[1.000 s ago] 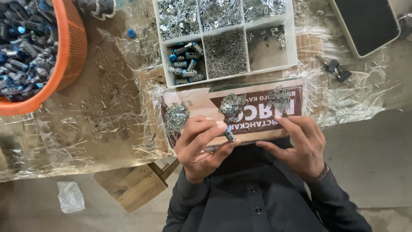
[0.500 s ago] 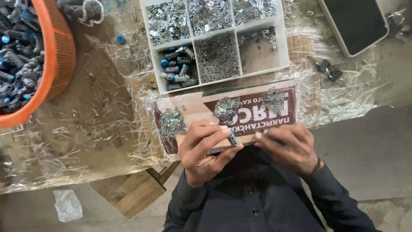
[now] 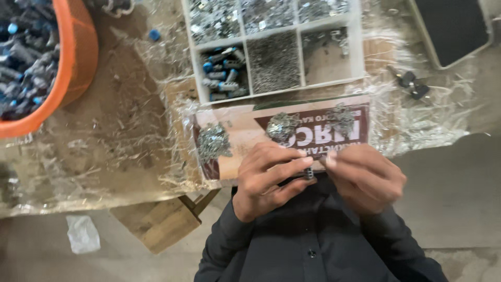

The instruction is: The person picks small metal parts from an orange bin and a compartment box, fits the parts together by hand at the bench, and places finished assemblies into the box compartments. The clip starts and ends mid-assembly with hands continuously manipulating the small parts.

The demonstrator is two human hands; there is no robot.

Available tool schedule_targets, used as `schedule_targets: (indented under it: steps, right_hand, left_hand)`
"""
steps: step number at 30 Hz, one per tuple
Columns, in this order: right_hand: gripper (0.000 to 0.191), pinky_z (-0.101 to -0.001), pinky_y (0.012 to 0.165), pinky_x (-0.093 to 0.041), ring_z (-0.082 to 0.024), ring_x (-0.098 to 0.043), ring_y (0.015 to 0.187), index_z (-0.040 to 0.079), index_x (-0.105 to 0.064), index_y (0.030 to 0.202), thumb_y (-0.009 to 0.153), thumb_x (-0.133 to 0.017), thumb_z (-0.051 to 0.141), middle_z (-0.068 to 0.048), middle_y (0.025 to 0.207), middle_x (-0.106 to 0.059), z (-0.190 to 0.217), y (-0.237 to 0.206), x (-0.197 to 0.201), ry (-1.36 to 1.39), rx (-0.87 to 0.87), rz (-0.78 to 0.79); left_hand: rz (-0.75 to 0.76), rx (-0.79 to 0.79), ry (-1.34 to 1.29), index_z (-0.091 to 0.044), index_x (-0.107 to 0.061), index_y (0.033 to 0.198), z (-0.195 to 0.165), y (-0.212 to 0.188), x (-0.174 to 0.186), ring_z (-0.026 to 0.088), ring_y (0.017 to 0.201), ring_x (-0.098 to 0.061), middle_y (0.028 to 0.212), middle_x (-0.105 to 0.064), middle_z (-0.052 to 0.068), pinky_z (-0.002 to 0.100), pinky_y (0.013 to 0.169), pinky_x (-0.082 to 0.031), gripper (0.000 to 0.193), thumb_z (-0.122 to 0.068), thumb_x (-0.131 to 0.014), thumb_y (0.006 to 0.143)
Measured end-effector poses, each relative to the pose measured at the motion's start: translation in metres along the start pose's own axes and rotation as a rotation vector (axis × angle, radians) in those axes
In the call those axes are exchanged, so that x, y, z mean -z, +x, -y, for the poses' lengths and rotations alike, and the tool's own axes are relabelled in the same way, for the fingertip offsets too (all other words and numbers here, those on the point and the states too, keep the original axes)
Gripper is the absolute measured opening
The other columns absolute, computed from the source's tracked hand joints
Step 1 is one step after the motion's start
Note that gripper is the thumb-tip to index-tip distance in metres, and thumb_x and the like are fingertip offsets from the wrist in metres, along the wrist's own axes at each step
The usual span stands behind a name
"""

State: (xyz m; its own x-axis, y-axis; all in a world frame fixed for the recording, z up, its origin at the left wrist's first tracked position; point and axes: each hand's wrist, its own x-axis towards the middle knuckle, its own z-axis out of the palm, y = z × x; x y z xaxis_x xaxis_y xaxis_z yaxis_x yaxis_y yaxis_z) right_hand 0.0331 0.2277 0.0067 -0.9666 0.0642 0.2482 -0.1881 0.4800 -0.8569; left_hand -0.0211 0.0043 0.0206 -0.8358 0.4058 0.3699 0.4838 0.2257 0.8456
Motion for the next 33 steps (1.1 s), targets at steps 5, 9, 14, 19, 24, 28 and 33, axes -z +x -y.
schedule_targets:
  steps: [5,9,14,19,24,28,33]
  right_hand:
    - [0.026,-0.0310,0.075,-0.057,-0.024,-0.071,0.084,0.003,-0.071,0.096,0.077,-0.084,-0.007,-0.009,0.091,-0.071,0.017,0.014,-0.004,0.069,0.159,0.017]
    - [0.025,-0.0304,0.075,-0.058,-0.023,-0.073,0.086,0.002,-0.072,0.100,0.081,-0.081,-0.011,-0.012,0.095,-0.072,0.020,0.018,-0.009,0.076,0.137,0.052]
    - [0.025,-0.0296,0.074,-0.058,-0.023,-0.073,0.084,0.000,-0.073,0.105,0.085,-0.077,-0.014,-0.014,0.098,-0.073,0.020,0.015,-0.015,0.050,0.148,0.044]
    - [0.023,-0.0308,0.074,-0.058,-0.026,-0.074,0.086,-0.003,-0.069,0.104,0.085,-0.080,-0.012,-0.015,0.094,-0.073,0.020,0.012,-0.022,0.011,0.138,-0.021]
    - [0.022,-0.0303,0.074,-0.058,-0.026,-0.075,0.088,0.000,-0.071,0.101,0.085,-0.079,-0.013,-0.014,0.094,-0.074,0.018,0.015,-0.021,-0.013,0.177,0.003]
    - [0.024,-0.0295,0.072,-0.056,-0.024,-0.073,0.086,0.001,-0.072,0.099,0.081,-0.080,-0.014,-0.013,0.094,-0.073,0.017,0.017,-0.018,-0.018,0.190,0.036]
    - [0.027,-0.0276,0.070,-0.056,-0.022,-0.072,0.086,0.001,-0.073,0.099,0.079,-0.081,-0.013,-0.012,0.096,-0.073,0.019,0.015,-0.017,0.060,0.096,0.058]
  left_hand:
    - [-0.051,0.037,-0.004,-0.011,-0.072,0.119,0.002,-0.004,-0.002,0.027,0.104,-0.070,0.116,-0.071,0.005,0.040,0.094,-0.056,0.044,-0.017,-0.092,0.080]
    - [-0.084,0.036,-0.028,-0.012,-0.070,0.118,0.004,-0.008,-0.003,0.025,0.105,-0.070,0.117,-0.070,0.003,0.037,0.090,-0.055,0.044,-0.016,-0.093,0.081]
    - [-0.067,0.050,-0.030,-0.014,-0.072,0.120,0.005,-0.011,0.000,0.024,0.104,-0.069,0.116,-0.069,0.001,0.035,0.090,-0.055,0.047,-0.015,-0.094,0.079]
    - [-0.065,0.038,-0.045,-0.015,-0.073,0.121,0.007,-0.011,0.001,0.023,0.102,-0.068,0.114,-0.069,0.000,0.035,0.089,-0.054,0.049,-0.016,-0.094,0.077]
    - [-0.066,0.042,-0.041,-0.015,-0.074,0.122,0.007,-0.011,-0.001,0.022,0.101,-0.068,0.113,-0.069,-0.001,0.034,0.088,-0.054,0.048,-0.016,-0.094,0.078]
    - [-0.062,0.054,-0.055,-0.016,-0.074,0.122,0.006,-0.010,0.001,0.022,0.101,-0.068,0.113,-0.068,-0.001,0.033,0.088,-0.054,0.048,-0.016,-0.094,0.078]
    - [-0.049,0.057,-0.072,-0.016,-0.074,0.123,0.003,-0.008,0.002,0.021,0.099,-0.067,0.112,-0.068,-0.002,0.033,0.086,-0.054,0.049,-0.015,-0.094,0.079]
